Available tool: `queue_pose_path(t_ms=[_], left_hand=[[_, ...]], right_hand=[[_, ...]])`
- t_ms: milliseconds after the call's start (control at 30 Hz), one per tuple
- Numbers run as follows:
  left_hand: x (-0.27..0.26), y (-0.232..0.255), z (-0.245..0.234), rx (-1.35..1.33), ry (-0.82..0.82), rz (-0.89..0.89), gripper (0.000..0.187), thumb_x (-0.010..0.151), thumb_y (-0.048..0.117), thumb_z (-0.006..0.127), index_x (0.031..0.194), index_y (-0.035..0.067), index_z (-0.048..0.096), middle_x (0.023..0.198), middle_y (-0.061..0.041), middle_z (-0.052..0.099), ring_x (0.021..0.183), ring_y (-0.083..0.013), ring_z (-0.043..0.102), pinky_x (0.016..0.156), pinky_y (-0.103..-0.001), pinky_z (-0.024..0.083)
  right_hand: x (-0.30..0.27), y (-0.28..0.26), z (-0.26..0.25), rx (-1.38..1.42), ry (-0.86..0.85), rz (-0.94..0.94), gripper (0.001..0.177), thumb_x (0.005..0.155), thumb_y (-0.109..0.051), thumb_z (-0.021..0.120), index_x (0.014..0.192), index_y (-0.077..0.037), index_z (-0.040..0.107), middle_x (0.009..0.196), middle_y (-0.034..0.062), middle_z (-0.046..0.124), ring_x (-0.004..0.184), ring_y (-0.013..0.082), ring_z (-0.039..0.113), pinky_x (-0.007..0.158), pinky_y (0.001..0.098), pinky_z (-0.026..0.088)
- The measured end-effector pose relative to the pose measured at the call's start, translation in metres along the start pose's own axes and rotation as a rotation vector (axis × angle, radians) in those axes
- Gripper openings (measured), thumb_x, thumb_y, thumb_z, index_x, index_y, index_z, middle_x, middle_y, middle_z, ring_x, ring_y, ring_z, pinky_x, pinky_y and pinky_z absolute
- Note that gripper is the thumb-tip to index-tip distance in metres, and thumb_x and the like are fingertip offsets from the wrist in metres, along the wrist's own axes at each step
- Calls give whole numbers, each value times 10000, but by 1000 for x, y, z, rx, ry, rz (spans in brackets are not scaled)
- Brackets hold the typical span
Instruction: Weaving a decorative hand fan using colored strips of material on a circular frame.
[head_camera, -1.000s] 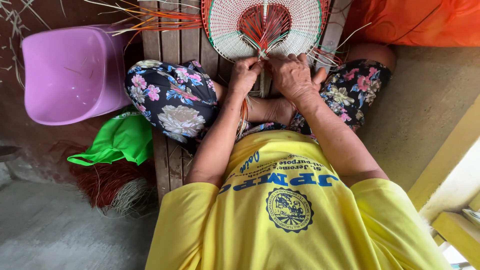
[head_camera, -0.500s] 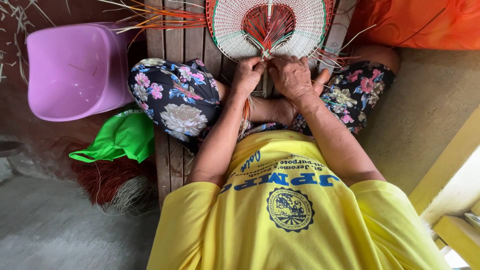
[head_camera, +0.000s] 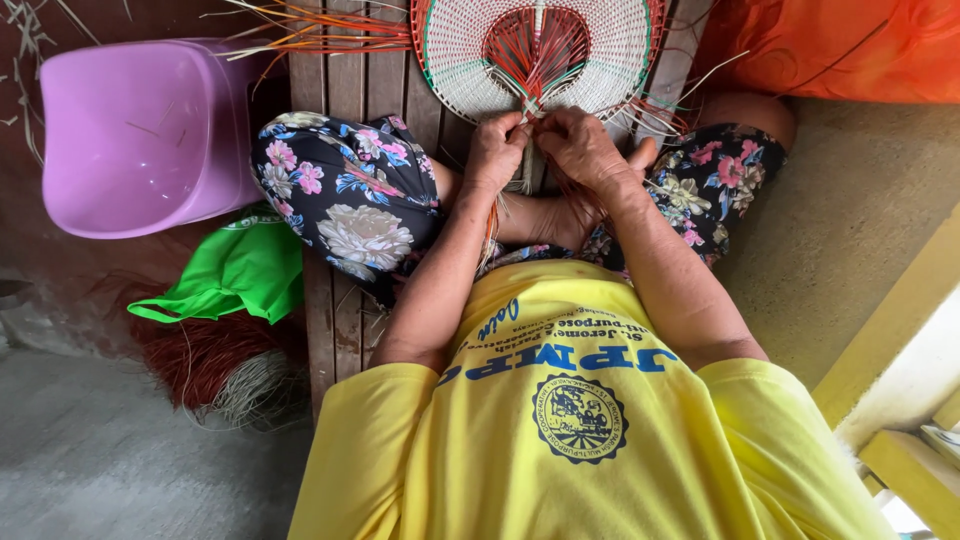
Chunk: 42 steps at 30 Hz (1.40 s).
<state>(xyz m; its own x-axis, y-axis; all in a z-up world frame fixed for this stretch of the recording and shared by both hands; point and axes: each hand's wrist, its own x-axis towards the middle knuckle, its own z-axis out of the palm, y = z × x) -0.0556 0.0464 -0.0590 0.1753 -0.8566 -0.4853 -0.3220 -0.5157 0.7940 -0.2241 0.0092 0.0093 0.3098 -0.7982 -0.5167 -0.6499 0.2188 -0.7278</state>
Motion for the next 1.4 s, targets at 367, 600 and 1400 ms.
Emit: queue_pose_path(t_ms=[367,600,1400], left_hand=[[-14,28,-20,16,-22,240,154,850,206,592,919,145,715,741,-147,715,690,-206,605,658,-413,473],[-21,44,-19,-75,-29,74,210,817,297,662,942,199,798,918,25,814,897,-149,726,845,-302,514],[19,-14,5,-241,9,-265,283,741,450,819,899,216,843,735,-90,770,761,-219,769,715,-333,615]], right_hand=[[-9,-122,-58,-116,-384,170,246,981,-211,519,901,-97,722,760,52,672,630,190,508,588,367,386],[65,-102,-32,-276,-436,155,318,909,-76,658,609,-179,644,598,-45,594,588,68,522,522,251,411],[-25,-28,8,-652,348,-387,217,981,-336,609,1029,-143,695,852,70,688,847,291,714,717,428,603]])
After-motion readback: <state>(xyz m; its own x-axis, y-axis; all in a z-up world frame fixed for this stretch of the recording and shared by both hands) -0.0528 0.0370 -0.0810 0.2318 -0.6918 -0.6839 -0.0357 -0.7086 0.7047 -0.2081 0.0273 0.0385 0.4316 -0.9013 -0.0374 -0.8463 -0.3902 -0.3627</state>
